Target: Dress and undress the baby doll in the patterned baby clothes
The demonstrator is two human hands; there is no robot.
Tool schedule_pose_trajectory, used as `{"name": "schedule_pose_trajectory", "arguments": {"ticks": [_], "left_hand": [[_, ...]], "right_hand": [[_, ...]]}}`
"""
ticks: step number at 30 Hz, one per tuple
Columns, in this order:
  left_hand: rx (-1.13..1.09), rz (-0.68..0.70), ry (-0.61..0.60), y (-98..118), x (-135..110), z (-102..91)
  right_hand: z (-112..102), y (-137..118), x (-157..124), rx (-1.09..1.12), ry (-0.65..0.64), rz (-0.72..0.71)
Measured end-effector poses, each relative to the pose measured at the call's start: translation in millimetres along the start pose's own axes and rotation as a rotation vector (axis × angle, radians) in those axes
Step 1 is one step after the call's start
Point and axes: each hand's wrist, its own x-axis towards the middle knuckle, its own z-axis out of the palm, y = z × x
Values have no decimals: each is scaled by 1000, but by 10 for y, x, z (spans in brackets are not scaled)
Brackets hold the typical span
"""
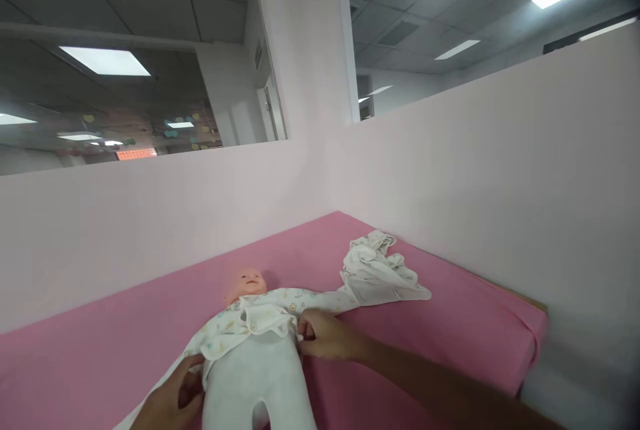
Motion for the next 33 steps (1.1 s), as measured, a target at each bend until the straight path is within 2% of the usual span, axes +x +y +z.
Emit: {"name": "schedule_pose_trajectory", "arguments": {"ticks": [3,6,9,12,16,18,21,23,26,29,31,33], "left_hand": [[11,-41,-96,74,-85,29],[202,-62,-152,114,-115,28],[401,-23,-166,107,-116,62],[589,-64,-176,145,-136,126],[634,-132,-184,267,-218,111],[595,-168,-189,296,-321,-5],[525,-232,-138,231,-637,-321],[563,-286,-67,94,-948,-561],[802,-480,-1,-220,-1442,-813],[919,-516,-24,-503,-1783,-884],[886,-532,-14,-581,-1862,-893],[778,-574,54,-547,-1830,-923]], "right_hand": [[95,16,29,-142,67,-34],[178,6,29,-286,108,-75],[218,-3,30,-382,112,-107],[240,10,43,-434,123,-117],[284,98,25,-463,134,-110],[287,169,-21,-484,153,-80],[233,250,-124,-438,140,-41],[176,256,-181,-373,120,-6],[114,189,-219,-296,107,36],[102,83,-230,-245,118,12],[109,11,-252,-217,152,-41],[114,-69,-292,-186,202,-101]]}}
